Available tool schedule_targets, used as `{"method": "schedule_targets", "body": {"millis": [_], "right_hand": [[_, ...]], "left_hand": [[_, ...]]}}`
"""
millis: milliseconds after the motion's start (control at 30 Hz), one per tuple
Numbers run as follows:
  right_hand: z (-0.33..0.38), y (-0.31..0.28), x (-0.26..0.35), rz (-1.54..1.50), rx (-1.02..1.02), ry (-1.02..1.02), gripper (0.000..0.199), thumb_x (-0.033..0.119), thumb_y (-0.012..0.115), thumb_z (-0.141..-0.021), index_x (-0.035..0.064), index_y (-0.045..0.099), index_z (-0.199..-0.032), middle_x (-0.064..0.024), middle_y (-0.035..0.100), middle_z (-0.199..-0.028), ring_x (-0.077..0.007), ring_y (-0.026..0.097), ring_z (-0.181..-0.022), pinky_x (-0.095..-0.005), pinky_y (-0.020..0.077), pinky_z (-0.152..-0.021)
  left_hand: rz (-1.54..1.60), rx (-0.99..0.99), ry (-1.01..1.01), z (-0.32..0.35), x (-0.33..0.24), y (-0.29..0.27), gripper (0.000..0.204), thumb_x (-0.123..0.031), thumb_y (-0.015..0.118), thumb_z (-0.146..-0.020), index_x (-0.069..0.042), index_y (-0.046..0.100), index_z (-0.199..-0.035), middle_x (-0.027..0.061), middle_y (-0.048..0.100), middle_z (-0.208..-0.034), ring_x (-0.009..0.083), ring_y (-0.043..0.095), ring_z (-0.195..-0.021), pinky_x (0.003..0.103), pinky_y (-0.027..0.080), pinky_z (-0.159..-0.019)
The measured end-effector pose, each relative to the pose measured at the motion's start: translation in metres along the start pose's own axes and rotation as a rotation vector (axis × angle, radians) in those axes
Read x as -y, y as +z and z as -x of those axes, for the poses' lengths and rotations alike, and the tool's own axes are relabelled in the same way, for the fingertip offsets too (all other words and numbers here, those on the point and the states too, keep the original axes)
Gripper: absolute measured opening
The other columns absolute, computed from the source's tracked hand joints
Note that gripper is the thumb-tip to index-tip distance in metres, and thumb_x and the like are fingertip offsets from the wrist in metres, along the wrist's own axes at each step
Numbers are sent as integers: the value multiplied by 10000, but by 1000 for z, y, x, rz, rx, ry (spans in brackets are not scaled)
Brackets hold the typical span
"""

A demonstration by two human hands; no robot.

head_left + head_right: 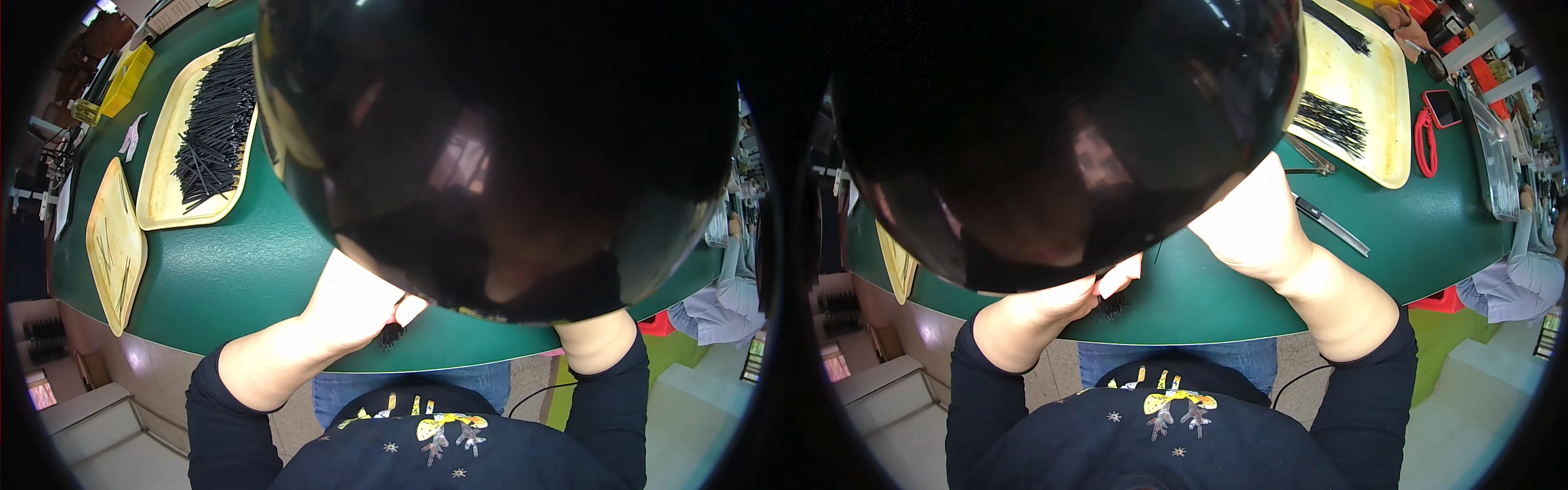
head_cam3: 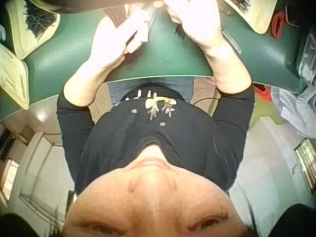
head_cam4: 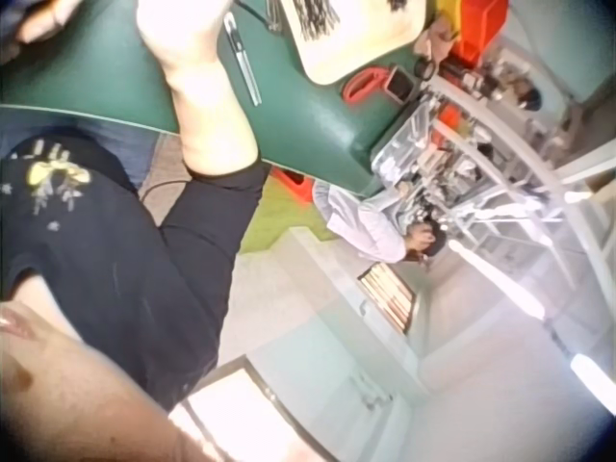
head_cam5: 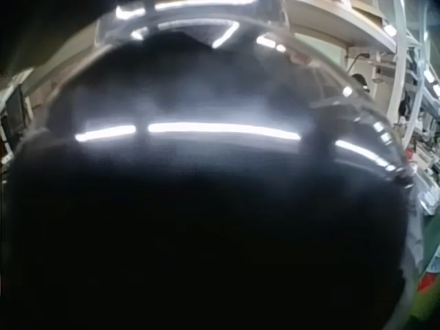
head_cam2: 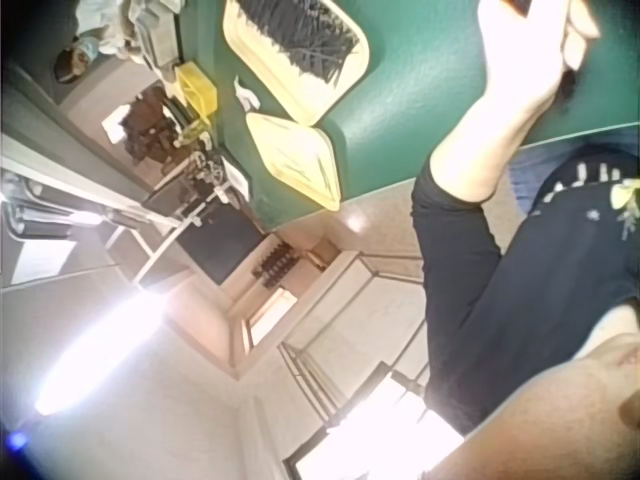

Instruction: The person takes a bundle of black bristles from a tray and sorts and aligns them by hand under a lamp.

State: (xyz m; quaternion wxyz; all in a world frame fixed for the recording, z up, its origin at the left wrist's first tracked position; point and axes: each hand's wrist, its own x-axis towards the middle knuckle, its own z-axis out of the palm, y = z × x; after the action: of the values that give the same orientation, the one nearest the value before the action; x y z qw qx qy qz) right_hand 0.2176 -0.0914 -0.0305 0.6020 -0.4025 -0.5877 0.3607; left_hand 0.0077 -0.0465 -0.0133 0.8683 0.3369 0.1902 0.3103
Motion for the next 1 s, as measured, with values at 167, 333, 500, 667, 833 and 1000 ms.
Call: {"method": "schedule_targets", "body": {"millis": [167, 333, 500, 667, 833, 1000], "right_hand": [[-15, 2, -2, 200, 4, -357, 866, 83, 730, -634, -153, 140, -1221, -184, 427, -1152, -233, 445, -1059, -330, 303, -940], [-16, 10, 5, 110, 48, -364, 832, 78, 725, -629, -137, 187, -1227, -189, 400, -1191, -253, 423, -1092, -337, 273, -967], [-7, -2, -4, -55, 77, -73, 820, 49, 709, -627, -115, 191, -1241, -176, 395, -1199, -248, 410, -1104, -334, 279, -964], [-14, 5, 1, -17, 24, -197, 818, 37, 704, -631, -87, 185, -1252, -159, 406, -1190, -232, 419, -1085, -334, 306, -943], [-18, 9, -1, -51, -32, -161, 781, 22, 685, -650, -75, 196, -1252, -156, 407, -1189, -230, 425, -1076, -329, 323, -932], [-21, 1, 7, -117, 176, -204, 766, 15, 675, -656, -71, 200, -1250, -156, 391, -1207, -229, 411, -1093, -327, 327, -932]], "left_hand": [[-29, 55, 24, -6, -15, 20, 171, 111, 504, -703, 9, 451, -577, 86, 413, -469, 149, 407, -402, 289, 354, -403], [-204, -13, -157, -5, -25, 28, 174, -20, 511, -791, 34, 505, -625, 95, 465, -479, 165, 470, -430, 376, 448, -509], [-9, 109, -32, -3, -1, 7, 258, -99, 486, -838, 40, 506, -621, 91, 476, -471, 168, 498, -444, 426, 473, -724], [-116, 51, -134, -3, -2, 6, 245, -89, 474, -836, 41, 507, -631, 94, 472, -466, 176, 513, -455, 436, 474, -730], [-110, 62, -24, -3, -21, 23, 234, -12, 473, -804, 33, 495, -576, 100, 466, -459, 175, 508, -452, 414, 487, -702], [-83, -87, -175, -5, -27, 26, 267, 19, 473, -782, 35, 487, -516, 111, 476, -455, 179, 517, -451, 380, 494, -661]]}}
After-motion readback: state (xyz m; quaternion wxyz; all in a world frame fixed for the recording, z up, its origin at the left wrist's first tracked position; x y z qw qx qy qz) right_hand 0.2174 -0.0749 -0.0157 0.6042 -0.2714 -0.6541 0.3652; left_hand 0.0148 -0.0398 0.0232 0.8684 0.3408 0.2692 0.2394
